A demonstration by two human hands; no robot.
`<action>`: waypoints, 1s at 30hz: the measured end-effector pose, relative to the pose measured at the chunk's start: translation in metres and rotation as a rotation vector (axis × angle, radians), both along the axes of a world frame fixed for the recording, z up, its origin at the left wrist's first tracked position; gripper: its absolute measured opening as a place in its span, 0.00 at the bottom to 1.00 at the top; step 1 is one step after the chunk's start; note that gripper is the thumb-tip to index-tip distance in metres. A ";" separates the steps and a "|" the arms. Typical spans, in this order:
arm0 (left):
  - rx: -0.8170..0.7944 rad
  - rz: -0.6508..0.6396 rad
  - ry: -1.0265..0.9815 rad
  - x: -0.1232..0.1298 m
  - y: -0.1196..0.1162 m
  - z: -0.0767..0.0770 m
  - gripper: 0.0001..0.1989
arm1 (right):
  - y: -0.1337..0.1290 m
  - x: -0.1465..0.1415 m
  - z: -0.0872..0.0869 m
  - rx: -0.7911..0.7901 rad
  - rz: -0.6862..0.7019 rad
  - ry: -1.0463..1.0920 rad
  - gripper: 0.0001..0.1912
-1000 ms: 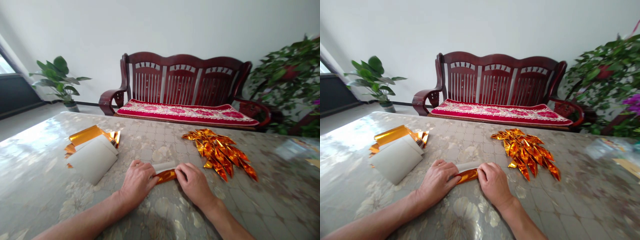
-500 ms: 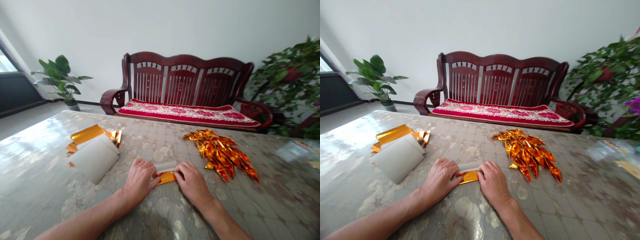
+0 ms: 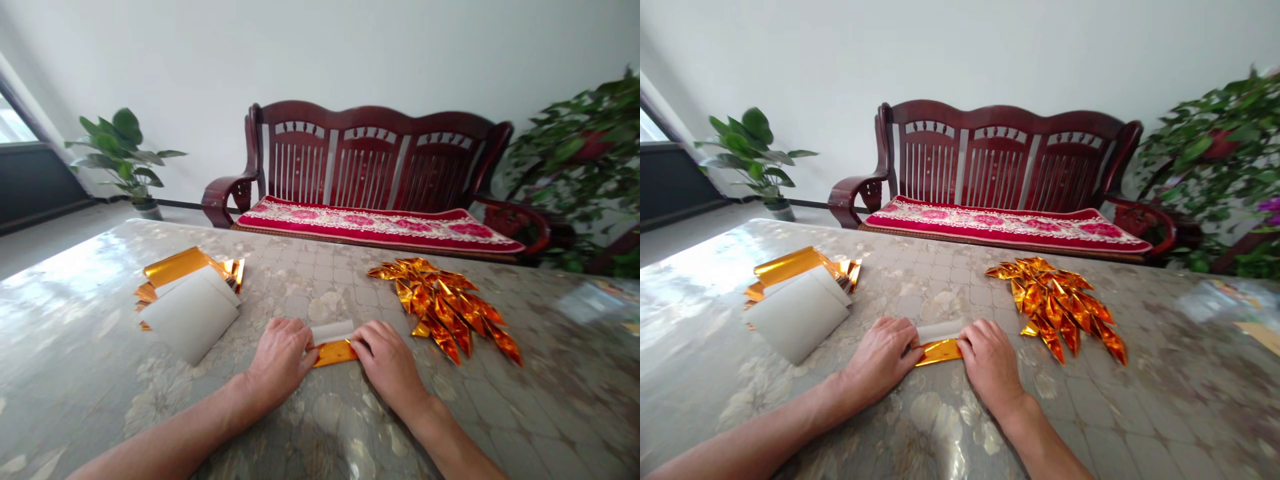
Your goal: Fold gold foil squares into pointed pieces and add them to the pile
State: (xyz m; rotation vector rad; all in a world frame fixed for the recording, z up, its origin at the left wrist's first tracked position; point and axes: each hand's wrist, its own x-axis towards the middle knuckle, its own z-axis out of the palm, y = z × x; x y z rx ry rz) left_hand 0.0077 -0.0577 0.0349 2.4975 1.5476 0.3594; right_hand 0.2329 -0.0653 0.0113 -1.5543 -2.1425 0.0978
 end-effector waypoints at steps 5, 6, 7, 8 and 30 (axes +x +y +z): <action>-0.025 0.004 0.032 0.002 -0.002 0.004 0.09 | 0.000 0.000 -0.001 0.001 -0.006 -0.018 0.05; -0.030 0.005 0.039 0.002 -0.003 0.005 0.09 | -0.001 -0.001 0.000 0.001 -0.009 -0.023 0.05; -0.032 0.005 0.048 0.002 -0.003 0.006 0.09 | -0.001 -0.001 0.000 0.001 -0.013 -0.029 0.05; -0.030 0.007 0.057 0.002 -0.003 0.007 0.09 | -0.001 -0.001 0.000 0.001 -0.017 -0.034 0.05; -0.110 0.066 -0.032 0.001 -0.003 0.005 0.06 | 0.000 -0.001 0.003 -0.039 -0.064 -0.048 0.05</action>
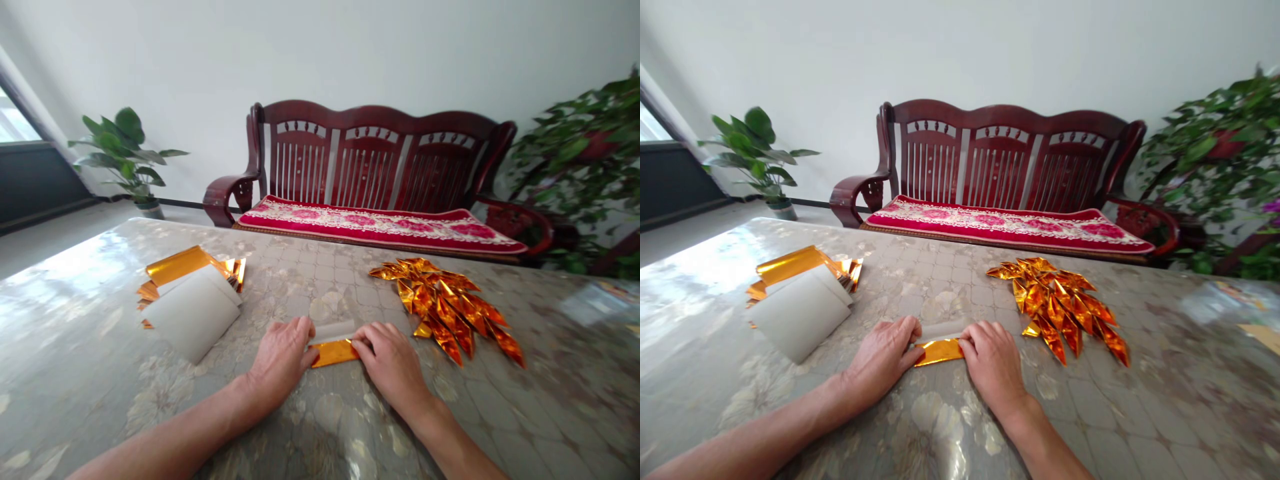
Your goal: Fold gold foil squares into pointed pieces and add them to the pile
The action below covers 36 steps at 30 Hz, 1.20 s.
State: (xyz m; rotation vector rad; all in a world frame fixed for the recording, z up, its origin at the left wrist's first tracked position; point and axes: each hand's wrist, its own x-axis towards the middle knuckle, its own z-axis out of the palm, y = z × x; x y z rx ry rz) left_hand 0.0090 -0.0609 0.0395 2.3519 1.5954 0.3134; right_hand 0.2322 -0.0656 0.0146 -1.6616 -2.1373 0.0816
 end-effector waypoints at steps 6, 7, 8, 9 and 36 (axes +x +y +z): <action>0.003 -0.022 0.090 0.003 -0.002 0.003 0.04 | 0.000 0.001 0.003 -0.018 -0.009 0.034 0.05; 0.009 -0.038 0.104 0.004 -0.002 0.004 0.04 | 0.000 0.001 0.003 -0.022 -0.014 0.043 0.05; 0.022 -0.058 0.119 0.005 -0.003 0.004 0.04 | 0.000 0.001 0.003 -0.027 -0.019 0.052 0.05; 0.043 -0.080 0.135 0.005 -0.003 0.004 0.05 | 0.000 0.001 0.003 -0.031 -0.023 0.060 0.05; 0.207 -0.471 0.268 0.010 -0.008 0.001 0.06 | 0.004 0.003 0.001 -0.007 -0.127 0.033 0.09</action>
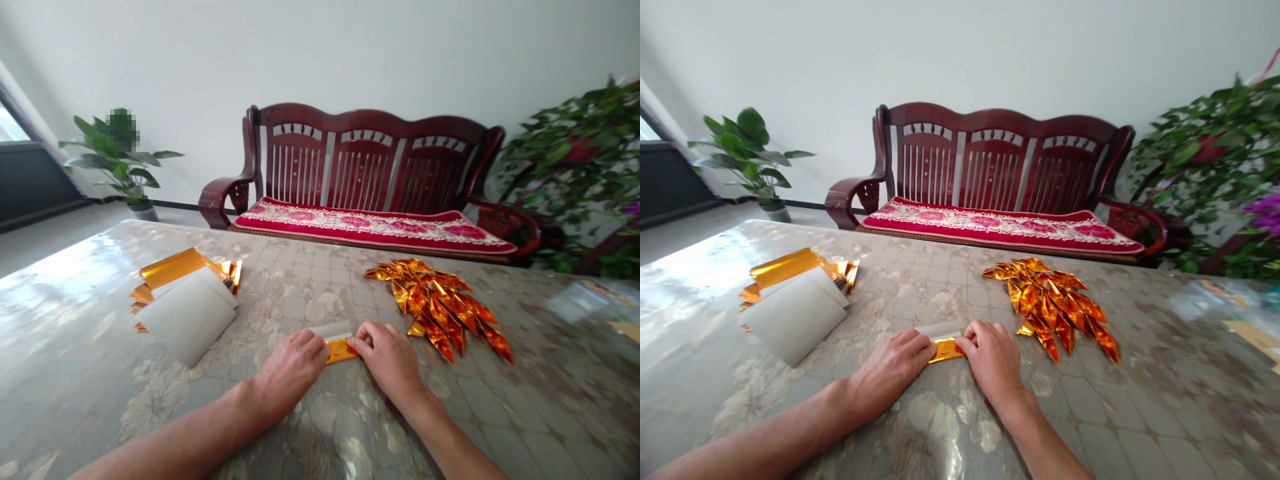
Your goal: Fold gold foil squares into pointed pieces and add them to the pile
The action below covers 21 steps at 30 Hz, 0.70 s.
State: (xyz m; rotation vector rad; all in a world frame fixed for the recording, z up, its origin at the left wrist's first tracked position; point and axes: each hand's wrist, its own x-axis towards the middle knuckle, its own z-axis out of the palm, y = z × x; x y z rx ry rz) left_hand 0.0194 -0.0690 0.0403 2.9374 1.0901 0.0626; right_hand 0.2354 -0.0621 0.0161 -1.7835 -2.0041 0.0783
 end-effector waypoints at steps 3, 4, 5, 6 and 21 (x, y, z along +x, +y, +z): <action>0.007 0.004 0.038 0.001 -0.004 -0.001 0.07 | 0.001 -0.001 0.002 0.004 -0.004 -0.033 0.11; 0.021 0.005 0.049 0.001 -0.005 -0.002 0.08 | 0.001 -0.002 0.003 0.002 -0.009 -0.038 0.11; 0.039 0.006 0.054 0.002 -0.007 -0.004 0.09 | 0.001 -0.002 0.003 0.000 -0.011 -0.041 0.11; 0.061 0.010 0.057 0.002 -0.009 -0.006 0.10 | 0.002 -0.001 0.003 0.000 -0.012 -0.040 0.10; 0.313 0.040 0.110 0.008 -0.023 -0.027 0.12 | -0.038 -0.008 0.006 0.223 0.368 -0.033 0.14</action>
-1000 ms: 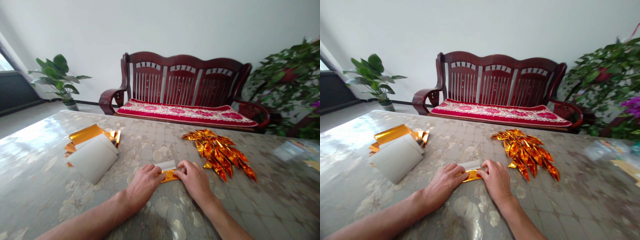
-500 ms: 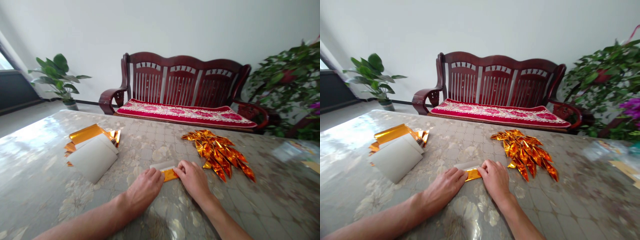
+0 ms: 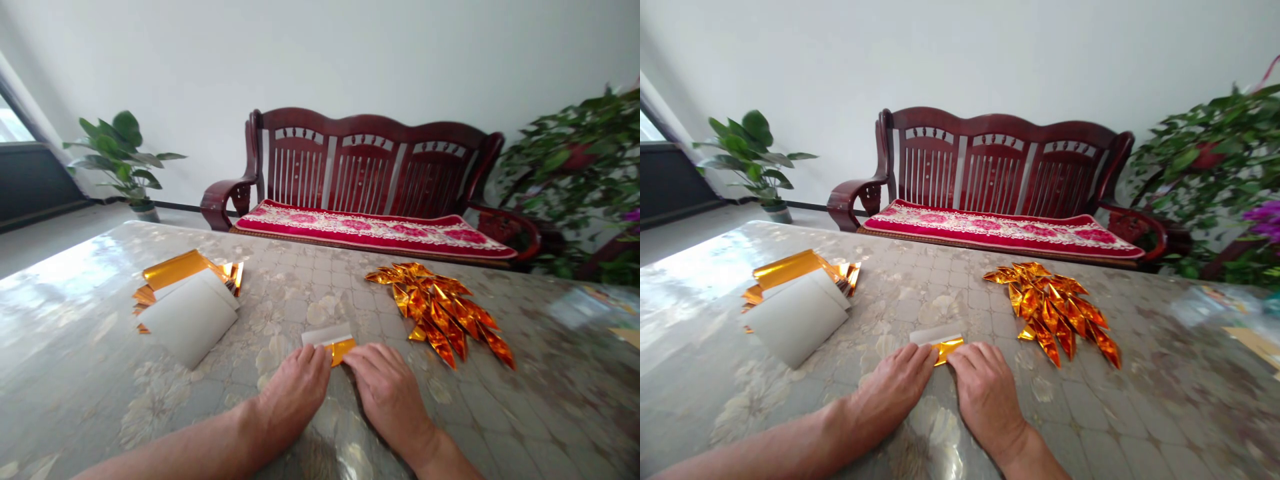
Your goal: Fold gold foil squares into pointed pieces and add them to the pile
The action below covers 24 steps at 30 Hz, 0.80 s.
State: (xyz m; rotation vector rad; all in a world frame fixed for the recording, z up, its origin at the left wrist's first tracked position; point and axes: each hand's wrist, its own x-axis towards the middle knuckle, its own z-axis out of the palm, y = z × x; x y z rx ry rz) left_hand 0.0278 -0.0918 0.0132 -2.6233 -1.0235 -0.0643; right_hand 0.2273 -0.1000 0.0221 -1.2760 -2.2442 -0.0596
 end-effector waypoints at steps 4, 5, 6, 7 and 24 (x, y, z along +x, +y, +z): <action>-0.006 0.003 -0.011 0.000 -0.001 0.000 0.11 | -0.001 -0.006 -0.001 0.016 0.080 -0.011 0.17; -0.008 0.006 -0.012 0.000 -0.001 0.000 0.12 | -0.002 -0.007 -0.003 0.016 0.093 -0.025 0.18; -0.009 0.011 -0.008 0.000 -0.001 -0.001 0.12 | -0.003 -0.009 -0.004 0.009 0.099 -0.046 0.19; -0.009 0.020 0.002 0.000 -0.002 -0.001 0.12 | -0.005 -0.011 -0.006 -0.007 0.101 -0.076 0.20; 0.108 0.079 0.033 -0.020 -0.026 -0.018 0.27 | -0.012 0.000 -0.008 -0.213 0.057 -0.379 0.37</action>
